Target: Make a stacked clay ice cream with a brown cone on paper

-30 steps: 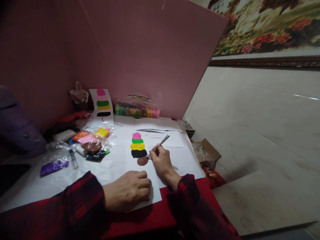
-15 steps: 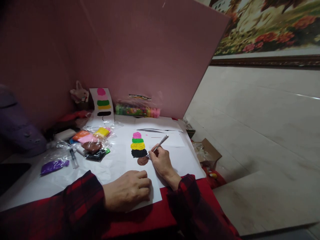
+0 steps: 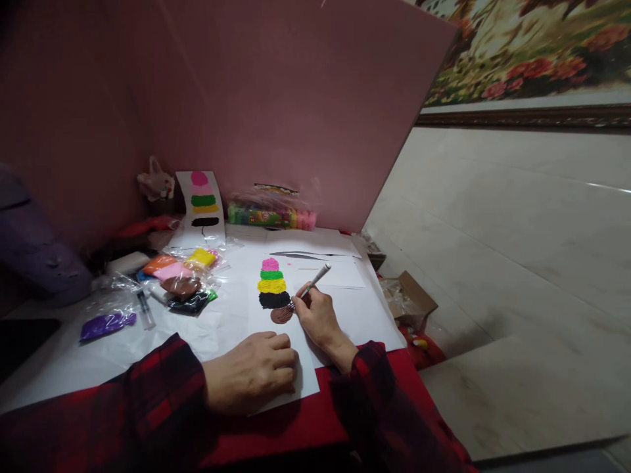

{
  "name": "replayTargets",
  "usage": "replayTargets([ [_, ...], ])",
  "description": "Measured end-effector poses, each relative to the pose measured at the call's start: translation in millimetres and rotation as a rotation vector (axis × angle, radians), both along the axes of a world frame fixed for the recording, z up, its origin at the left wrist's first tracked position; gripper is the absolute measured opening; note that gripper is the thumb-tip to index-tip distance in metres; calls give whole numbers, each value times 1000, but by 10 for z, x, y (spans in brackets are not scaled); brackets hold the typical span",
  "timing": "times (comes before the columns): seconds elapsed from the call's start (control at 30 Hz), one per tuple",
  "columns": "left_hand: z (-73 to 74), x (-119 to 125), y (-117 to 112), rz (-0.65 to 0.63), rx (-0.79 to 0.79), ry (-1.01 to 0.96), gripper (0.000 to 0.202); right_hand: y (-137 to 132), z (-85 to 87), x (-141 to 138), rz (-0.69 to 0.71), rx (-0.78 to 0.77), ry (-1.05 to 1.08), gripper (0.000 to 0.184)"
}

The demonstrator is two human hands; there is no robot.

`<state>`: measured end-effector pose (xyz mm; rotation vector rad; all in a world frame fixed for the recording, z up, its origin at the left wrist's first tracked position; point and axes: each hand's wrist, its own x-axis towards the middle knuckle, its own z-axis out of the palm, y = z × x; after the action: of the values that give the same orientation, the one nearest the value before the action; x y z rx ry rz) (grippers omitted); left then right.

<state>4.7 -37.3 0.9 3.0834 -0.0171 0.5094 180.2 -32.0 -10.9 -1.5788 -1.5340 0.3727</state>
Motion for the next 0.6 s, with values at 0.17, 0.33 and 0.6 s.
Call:
replayTargets([
  [0.17,23,-7,-3,-3,-10,8,12,3,-3,6,12,9,-3,14],
  [0.33,45,-11,-9,-1,-3,16,11,8,-18,11,11,9,-10,13],
  [0.6,41,-14,-10,-14,6,-3,11,4,-23,8,12,15,2,15],
])
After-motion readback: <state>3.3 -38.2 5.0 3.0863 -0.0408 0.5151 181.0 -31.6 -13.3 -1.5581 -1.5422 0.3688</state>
